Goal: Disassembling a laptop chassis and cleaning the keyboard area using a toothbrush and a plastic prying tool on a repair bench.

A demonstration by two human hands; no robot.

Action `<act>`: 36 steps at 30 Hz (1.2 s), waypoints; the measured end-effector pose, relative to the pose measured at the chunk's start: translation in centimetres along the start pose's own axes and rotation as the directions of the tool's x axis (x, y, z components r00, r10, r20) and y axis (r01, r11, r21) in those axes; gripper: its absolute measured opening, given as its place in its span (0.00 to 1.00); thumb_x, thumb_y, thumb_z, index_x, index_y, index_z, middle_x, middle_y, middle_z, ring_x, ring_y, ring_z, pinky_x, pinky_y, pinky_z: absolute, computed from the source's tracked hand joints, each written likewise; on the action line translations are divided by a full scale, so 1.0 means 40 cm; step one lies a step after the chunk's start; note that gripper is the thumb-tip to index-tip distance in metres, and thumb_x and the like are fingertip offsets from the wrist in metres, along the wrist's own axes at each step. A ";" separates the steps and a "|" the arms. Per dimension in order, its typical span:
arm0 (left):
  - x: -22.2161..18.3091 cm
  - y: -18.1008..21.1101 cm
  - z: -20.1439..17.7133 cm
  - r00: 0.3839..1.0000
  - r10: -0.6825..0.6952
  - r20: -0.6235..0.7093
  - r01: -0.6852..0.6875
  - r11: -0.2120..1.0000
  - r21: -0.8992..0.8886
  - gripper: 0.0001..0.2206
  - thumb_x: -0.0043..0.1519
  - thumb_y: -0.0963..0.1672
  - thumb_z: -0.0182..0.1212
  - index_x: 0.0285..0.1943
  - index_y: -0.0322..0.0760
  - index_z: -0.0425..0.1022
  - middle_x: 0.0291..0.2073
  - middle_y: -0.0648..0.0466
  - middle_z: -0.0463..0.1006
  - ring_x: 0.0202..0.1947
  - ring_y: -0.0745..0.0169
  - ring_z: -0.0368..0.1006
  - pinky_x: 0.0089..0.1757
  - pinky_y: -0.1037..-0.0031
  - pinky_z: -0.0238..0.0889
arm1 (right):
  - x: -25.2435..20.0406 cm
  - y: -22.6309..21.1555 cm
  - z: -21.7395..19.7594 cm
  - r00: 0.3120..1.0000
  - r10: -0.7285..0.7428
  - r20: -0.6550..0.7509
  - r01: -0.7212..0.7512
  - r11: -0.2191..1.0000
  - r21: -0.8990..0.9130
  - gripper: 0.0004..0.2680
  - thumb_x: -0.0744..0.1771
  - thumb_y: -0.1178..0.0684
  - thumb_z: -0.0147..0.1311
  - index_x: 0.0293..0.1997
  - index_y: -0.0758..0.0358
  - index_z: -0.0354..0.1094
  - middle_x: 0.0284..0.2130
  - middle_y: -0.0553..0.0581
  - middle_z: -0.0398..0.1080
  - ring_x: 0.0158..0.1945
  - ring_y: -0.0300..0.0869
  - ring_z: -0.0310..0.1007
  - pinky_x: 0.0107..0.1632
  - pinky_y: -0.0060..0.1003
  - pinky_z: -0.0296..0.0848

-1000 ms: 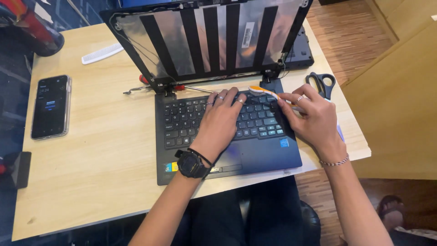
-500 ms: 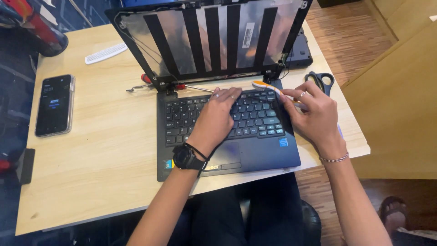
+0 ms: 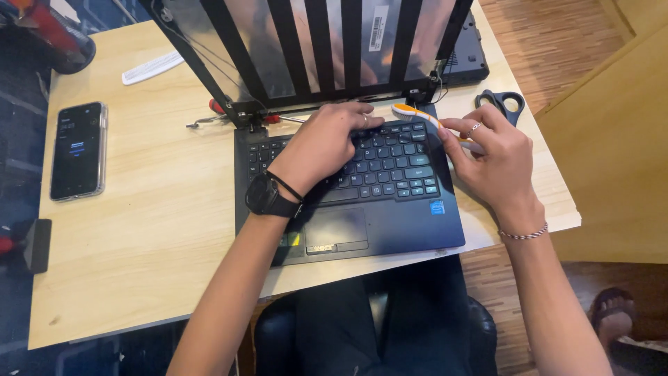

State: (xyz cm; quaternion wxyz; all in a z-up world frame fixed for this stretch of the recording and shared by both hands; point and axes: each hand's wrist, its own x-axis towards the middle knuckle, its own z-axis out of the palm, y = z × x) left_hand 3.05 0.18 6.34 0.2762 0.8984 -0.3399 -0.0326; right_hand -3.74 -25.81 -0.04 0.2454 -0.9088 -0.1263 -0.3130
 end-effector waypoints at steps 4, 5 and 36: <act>0.031 -0.037 0.042 1.000 0.029 0.006 -0.029 0.993 0.116 0.19 0.59 0.32 0.54 0.52 0.39 0.84 0.53 0.41 0.80 0.50 0.38 0.77 0.48 0.53 0.74 | 0.007 -0.006 -0.004 0.999 0.014 0.029 -0.016 0.999 0.051 0.04 0.70 0.55 0.68 0.48 0.58 0.84 0.30 0.58 0.71 0.24 0.50 0.71 0.30 0.40 0.73; 0.029 -0.044 0.050 0.998 0.056 -0.002 -0.055 0.988 0.147 0.19 0.58 0.32 0.54 0.51 0.41 0.85 0.54 0.43 0.79 0.50 0.37 0.77 0.47 0.51 0.74 | 0.006 -0.007 -0.003 1.000 0.013 0.022 -0.013 0.999 0.034 0.04 0.70 0.54 0.68 0.48 0.57 0.84 0.29 0.57 0.71 0.24 0.50 0.72 0.30 0.40 0.72; 0.039 0.039 0.184 0.990 -0.107 -0.095 0.140 0.856 0.498 0.16 0.72 0.43 0.41 0.55 0.22 0.72 0.47 0.46 0.68 0.47 0.48 0.73 0.47 0.42 0.69 | 0.022 -0.043 -0.007 0.991 0.136 0.012 -0.136 0.991 0.001 0.04 0.66 0.49 0.65 0.43 0.46 0.82 0.27 0.50 0.71 0.21 0.48 0.73 0.30 0.42 0.77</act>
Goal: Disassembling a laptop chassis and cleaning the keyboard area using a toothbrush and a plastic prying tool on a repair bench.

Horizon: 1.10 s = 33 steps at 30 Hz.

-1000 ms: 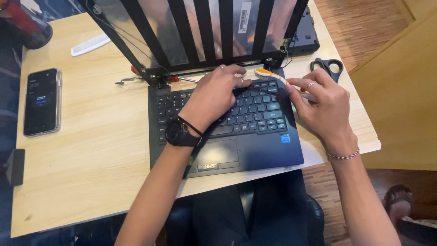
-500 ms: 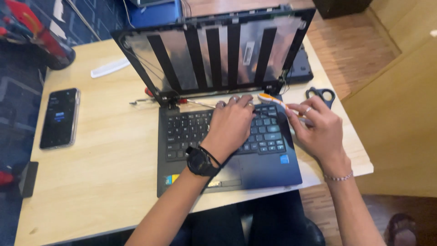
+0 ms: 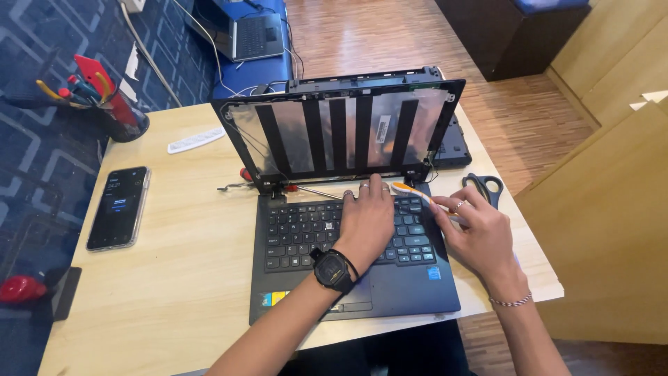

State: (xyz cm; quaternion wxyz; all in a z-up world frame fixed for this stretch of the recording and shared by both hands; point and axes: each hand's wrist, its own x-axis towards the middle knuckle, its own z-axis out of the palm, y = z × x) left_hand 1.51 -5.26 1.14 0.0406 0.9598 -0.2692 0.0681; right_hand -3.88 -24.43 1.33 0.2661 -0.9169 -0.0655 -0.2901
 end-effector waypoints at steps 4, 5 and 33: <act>0.002 0.000 -0.016 1.000 0.011 0.022 -0.011 1.000 0.003 0.17 0.72 0.43 0.39 0.55 0.21 0.72 0.47 0.45 0.68 0.48 0.47 0.72 0.48 0.43 0.68 | 0.002 -0.004 0.001 1.000 0.004 0.000 -0.004 0.999 -0.032 0.04 0.66 0.48 0.65 0.42 0.46 0.82 0.27 0.50 0.71 0.21 0.48 0.74 0.29 0.43 0.77; 0.002 0.000 -0.019 0.999 0.012 0.030 -0.012 1.000 0.002 0.17 0.71 0.43 0.40 0.55 0.22 0.72 0.47 0.45 0.68 0.48 0.47 0.72 0.48 0.43 0.68 | 0.003 -0.005 -0.001 1.000 0.012 0.007 -0.011 1.000 -0.022 0.04 0.66 0.49 0.65 0.42 0.47 0.82 0.27 0.50 0.72 0.21 0.48 0.74 0.29 0.43 0.77; -0.008 0.002 -0.008 0.983 0.130 -0.131 -0.140 0.988 -0.066 0.19 0.57 0.35 0.62 0.57 0.23 0.68 0.43 0.41 0.72 0.48 0.40 0.73 0.52 0.53 0.64 | 0.004 -0.032 0.015 0.974 0.178 0.144 -0.153 0.974 -0.168 0.14 0.67 0.38 0.58 0.53 0.49 0.78 0.36 0.54 0.75 0.38 0.59 0.79 0.40 0.57 0.78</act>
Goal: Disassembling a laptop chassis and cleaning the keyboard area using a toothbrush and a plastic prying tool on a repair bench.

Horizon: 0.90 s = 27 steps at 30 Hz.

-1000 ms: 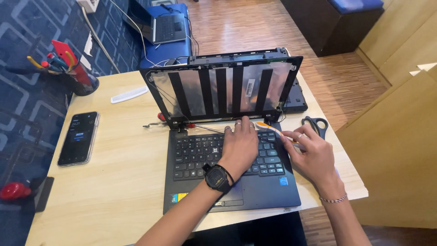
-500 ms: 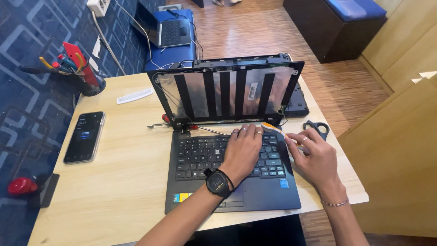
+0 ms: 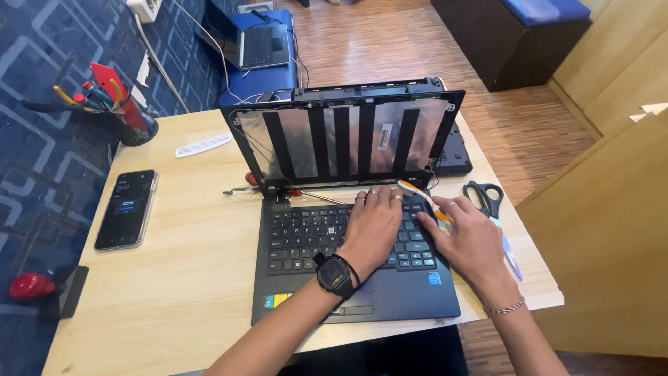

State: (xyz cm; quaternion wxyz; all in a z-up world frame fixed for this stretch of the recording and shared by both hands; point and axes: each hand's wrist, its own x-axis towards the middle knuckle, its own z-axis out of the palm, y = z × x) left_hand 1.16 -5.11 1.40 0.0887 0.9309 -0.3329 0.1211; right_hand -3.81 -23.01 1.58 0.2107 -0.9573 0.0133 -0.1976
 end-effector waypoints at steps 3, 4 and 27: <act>-0.005 0.008 -0.007 0.999 -0.010 -0.053 0.013 0.998 0.055 0.16 0.58 0.35 0.62 0.55 0.24 0.69 0.40 0.41 0.72 0.46 0.41 0.73 0.50 0.55 0.66 | 0.001 -0.015 0.015 1.000 0.003 -0.004 -0.003 0.999 -0.046 0.14 0.67 0.38 0.59 0.54 0.48 0.77 0.37 0.52 0.76 0.38 0.57 0.80 0.39 0.52 0.79; -0.006 0.011 -0.007 0.998 -0.011 -0.054 0.014 0.998 0.055 0.16 0.58 0.35 0.62 0.55 0.24 0.69 0.40 0.41 0.72 0.46 0.41 0.73 0.50 0.55 0.66 | 0.001 -0.012 0.019 1.000 0.001 -0.004 -0.002 0.999 -0.047 0.14 0.67 0.38 0.59 0.54 0.48 0.77 0.37 0.52 0.76 0.38 0.57 0.80 0.39 0.52 0.79; -0.007 -0.008 -0.018 0.999 -0.017 -0.049 0.017 1.000 -0.013 0.23 0.49 0.36 0.70 0.54 0.30 0.68 0.43 0.42 0.75 0.53 0.37 0.73 0.54 0.54 0.64 | -0.008 0.045 0.071 0.984 -0.122 -0.133 0.105 0.986 -0.132 0.11 0.67 0.42 0.61 0.52 0.46 0.78 0.32 0.47 0.72 0.35 0.52 0.79 0.34 0.49 0.77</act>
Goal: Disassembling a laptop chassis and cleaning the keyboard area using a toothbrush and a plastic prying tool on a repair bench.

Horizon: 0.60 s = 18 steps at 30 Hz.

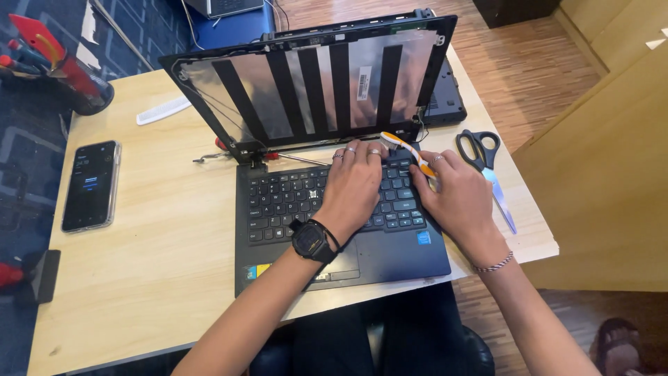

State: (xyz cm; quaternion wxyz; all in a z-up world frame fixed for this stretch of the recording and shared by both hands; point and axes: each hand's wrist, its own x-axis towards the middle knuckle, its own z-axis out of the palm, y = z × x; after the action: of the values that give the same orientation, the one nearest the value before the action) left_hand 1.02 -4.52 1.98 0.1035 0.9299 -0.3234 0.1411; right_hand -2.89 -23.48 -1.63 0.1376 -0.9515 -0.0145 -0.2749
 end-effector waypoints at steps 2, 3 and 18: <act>0.002 0.000 0.027 1.000 0.006 -0.031 -0.005 0.999 0.034 0.21 0.52 0.36 0.68 0.54 0.29 0.68 0.42 0.42 0.75 0.52 0.37 0.74 0.54 0.54 0.65 | 0.003 0.001 0.000 1.000 0.005 0.005 -0.005 1.000 0.005 0.11 0.67 0.42 0.60 0.52 0.47 0.78 0.32 0.48 0.72 0.35 0.53 0.79 0.34 0.50 0.77; 0.002 0.000 0.041 0.998 0.013 -0.063 -0.008 0.998 0.069 0.18 0.54 0.35 0.65 0.53 0.29 0.68 0.41 0.42 0.76 0.51 0.37 0.75 0.54 0.55 0.65 | 0.004 0.001 0.001 1.000 0.008 0.009 -0.008 1.000 0.009 0.11 0.67 0.41 0.60 0.52 0.47 0.78 0.32 0.48 0.72 0.35 0.54 0.79 0.34 0.50 0.77; 0.010 0.021 0.089 0.969 0.019 -0.246 -0.008 0.999 0.046 0.08 0.61 0.36 0.54 0.48 0.21 0.71 0.34 0.40 0.72 0.41 0.35 0.76 0.45 0.51 0.69 | -0.009 0.016 0.021 0.993 -0.097 -0.068 0.091 0.991 -0.098 0.10 0.69 0.41 0.63 0.53 0.46 0.78 0.33 0.48 0.72 0.36 0.53 0.79 0.33 0.49 0.78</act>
State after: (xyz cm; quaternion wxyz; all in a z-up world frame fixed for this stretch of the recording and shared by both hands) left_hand 1.50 -6.42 -1.15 0.1211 0.9051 -0.3110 0.2635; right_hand -2.69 -23.87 -2.65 0.0798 -0.9445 -0.0413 -0.3160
